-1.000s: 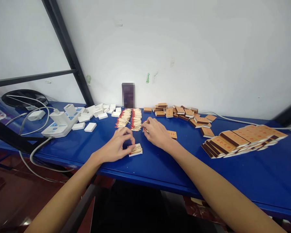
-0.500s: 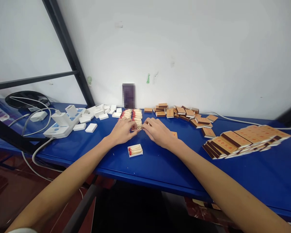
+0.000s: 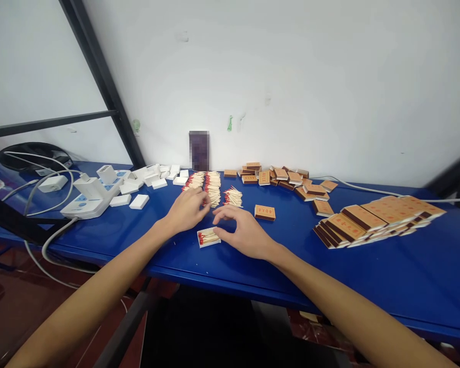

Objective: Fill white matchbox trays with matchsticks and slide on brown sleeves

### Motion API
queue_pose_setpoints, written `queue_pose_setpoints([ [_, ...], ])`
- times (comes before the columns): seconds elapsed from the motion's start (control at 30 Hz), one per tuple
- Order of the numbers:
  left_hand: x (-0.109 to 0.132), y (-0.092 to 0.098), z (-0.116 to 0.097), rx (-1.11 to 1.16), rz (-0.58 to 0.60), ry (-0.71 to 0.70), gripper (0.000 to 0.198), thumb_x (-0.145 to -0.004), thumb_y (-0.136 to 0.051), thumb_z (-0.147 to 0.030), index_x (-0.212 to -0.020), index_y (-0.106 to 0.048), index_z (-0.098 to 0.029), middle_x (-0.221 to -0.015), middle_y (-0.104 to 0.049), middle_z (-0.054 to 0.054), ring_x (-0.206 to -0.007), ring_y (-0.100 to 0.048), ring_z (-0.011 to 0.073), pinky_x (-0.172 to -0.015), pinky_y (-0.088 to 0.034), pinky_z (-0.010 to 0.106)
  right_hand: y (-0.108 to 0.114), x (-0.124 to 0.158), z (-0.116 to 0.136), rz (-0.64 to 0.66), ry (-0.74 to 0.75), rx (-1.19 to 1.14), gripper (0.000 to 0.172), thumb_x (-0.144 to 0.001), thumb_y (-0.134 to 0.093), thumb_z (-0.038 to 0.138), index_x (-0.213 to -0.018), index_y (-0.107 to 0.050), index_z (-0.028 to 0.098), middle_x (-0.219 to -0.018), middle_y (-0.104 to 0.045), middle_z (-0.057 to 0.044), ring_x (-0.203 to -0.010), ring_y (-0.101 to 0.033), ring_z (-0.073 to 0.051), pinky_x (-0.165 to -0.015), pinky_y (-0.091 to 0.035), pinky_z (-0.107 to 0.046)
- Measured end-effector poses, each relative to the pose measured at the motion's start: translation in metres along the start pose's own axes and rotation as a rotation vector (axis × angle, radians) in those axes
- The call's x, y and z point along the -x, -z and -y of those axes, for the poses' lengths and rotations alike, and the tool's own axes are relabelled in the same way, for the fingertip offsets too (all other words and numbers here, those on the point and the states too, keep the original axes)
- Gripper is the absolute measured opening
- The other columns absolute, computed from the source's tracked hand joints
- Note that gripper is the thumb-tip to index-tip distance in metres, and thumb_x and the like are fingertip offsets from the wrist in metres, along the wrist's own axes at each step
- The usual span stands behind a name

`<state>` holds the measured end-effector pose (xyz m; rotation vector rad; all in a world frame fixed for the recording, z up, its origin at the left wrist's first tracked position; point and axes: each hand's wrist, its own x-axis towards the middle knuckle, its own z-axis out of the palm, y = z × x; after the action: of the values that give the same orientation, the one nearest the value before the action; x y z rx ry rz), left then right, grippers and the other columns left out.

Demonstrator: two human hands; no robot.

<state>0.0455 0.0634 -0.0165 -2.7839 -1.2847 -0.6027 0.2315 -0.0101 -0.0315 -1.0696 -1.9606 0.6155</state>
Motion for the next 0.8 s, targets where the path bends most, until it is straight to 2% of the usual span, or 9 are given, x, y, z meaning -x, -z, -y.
queue_pose_setpoints([
  [0.07, 0.011, 0.013, -0.002, 0.121, 0.016, 0.027, 0.014, -0.089, -0.051, -0.024, -0.084, -0.064, -0.018, -0.087, -0.063, 0.006, -0.087, -0.059, 0.0219, -0.079, -0.046, 0.036, 0.010, -0.001, -0.004, -0.061, -0.020, 0.113, 0.012, -0.085, -0.060, 0.029, -0.094, -0.065, 0.022, -0.114, -0.067, -0.007, -0.105, -0.063, -0.022, -0.091, -0.050, -0.040],
  [0.13, 0.024, 0.025, -0.007, 0.214, 0.086, 0.015, 0.014, -0.086, -0.055, -0.026, -0.080, -0.065, -0.019, -0.083, -0.063, 0.003, -0.082, -0.059, 0.0201, -0.076, -0.045, 0.034, 0.021, -0.004, -0.009, -0.152, -0.056, 0.223, 0.016, -0.088, -0.055, 0.028, -0.100, -0.063, 0.022, -0.107, -0.068, -0.007, -0.095, -0.064, -0.021, -0.084, -0.050, -0.037],
  [0.2, 0.035, 0.033, -0.014, 0.242, 0.159, -0.024, 0.013, -0.084, -0.056, -0.026, -0.078, -0.065, -0.019, -0.080, -0.064, 0.002, -0.080, -0.059, 0.0194, -0.076, -0.045, 0.034, 0.029, -0.007, -0.016, -0.188, -0.084, 0.361, 0.017, -0.088, -0.053, 0.025, -0.101, -0.062, 0.020, -0.098, -0.068, -0.006, -0.085, -0.063, -0.020, -0.077, -0.049, -0.035],
  [0.37, 0.042, 0.036, -0.022, 0.220, 0.207, -0.062, 0.014, -0.084, -0.057, -0.030, -0.078, -0.064, -0.019, -0.079, -0.064, 0.002, -0.079, -0.059, 0.0191, -0.074, -0.044, 0.033, 0.031, -0.009, -0.034, -0.020, -0.070, 0.640, 0.009, -0.086, -0.056, 0.023, -0.089, -0.064, 0.020, -0.092, -0.061, -0.007, -0.088, -0.059, -0.023, -0.074, -0.045, -0.034],
  [0.47, 0.038, 0.035, -0.007, 0.196, 0.152, -0.007, 0.015, -0.086, -0.056, -0.033, -0.083, -0.064, -0.020, -0.081, -0.064, 0.002, -0.077, -0.059, 0.0186, -0.072, -0.043, 0.032, 0.029, -0.007, -0.036, 0.074, -0.101, 0.713, 0.010, -0.089, -0.055, 0.024, -0.087, -0.065, 0.022, -0.094, -0.059, -0.007, -0.088, -0.058, -0.023, -0.068, -0.043, -0.032],
  [0.53, 0.036, 0.034, 0.012, 0.141, 0.109, 0.045, 0.015, -0.087, -0.054, -0.032, -0.083, -0.063, -0.020, -0.083, -0.064, 0.002, -0.077, -0.059, 0.0190, -0.070, -0.043, 0.032, 0.028, -0.006, -0.035, 0.114, -0.111, 0.753, 0.014, -0.092, -0.053, 0.024, -0.085, -0.064, 0.022, -0.093, -0.059, -0.007, -0.087, -0.057, -0.023, -0.065, -0.040, -0.031],
  [0.67, 0.037, 0.030, 0.048, 0.015, 0.101, 0.148, 0.015, -0.087, -0.053, -0.031, -0.085, -0.063, -0.020, -0.085, -0.064, 0.004, -0.077, -0.059, 0.0207, -0.068, -0.042, 0.033, 0.029, -0.008, -0.031, 0.151, -0.054, 0.836, 0.016, -0.095, -0.048, 0.022, -0.085, -0.061, 0.021, -0.094, -0.059, -0.007, -0.083, -0.055, -0.022, -0.065, -0.037, -0.032],
  [0.8, 0.042, 0.026, 0.061, -0.043, 0.118, 0.154, 0.020, -0.090, -0.053, -0.038, -0.090, -0.062, -0.021, -0.089, -0.063, 0.005, -0.083, -0.059, 0.0231, -0.071, -0.042, 0.034, 0.026, -0.011, -0.030, 0.182, -0.020, 0.920, 0.020, -0.097, -0.043, 0.022, -0.084, -0.058, 0.020, -0.093, -0.060, -0.008, -0.079, -0.054, -0.022, -0.065, -0.035, -0.033],
])
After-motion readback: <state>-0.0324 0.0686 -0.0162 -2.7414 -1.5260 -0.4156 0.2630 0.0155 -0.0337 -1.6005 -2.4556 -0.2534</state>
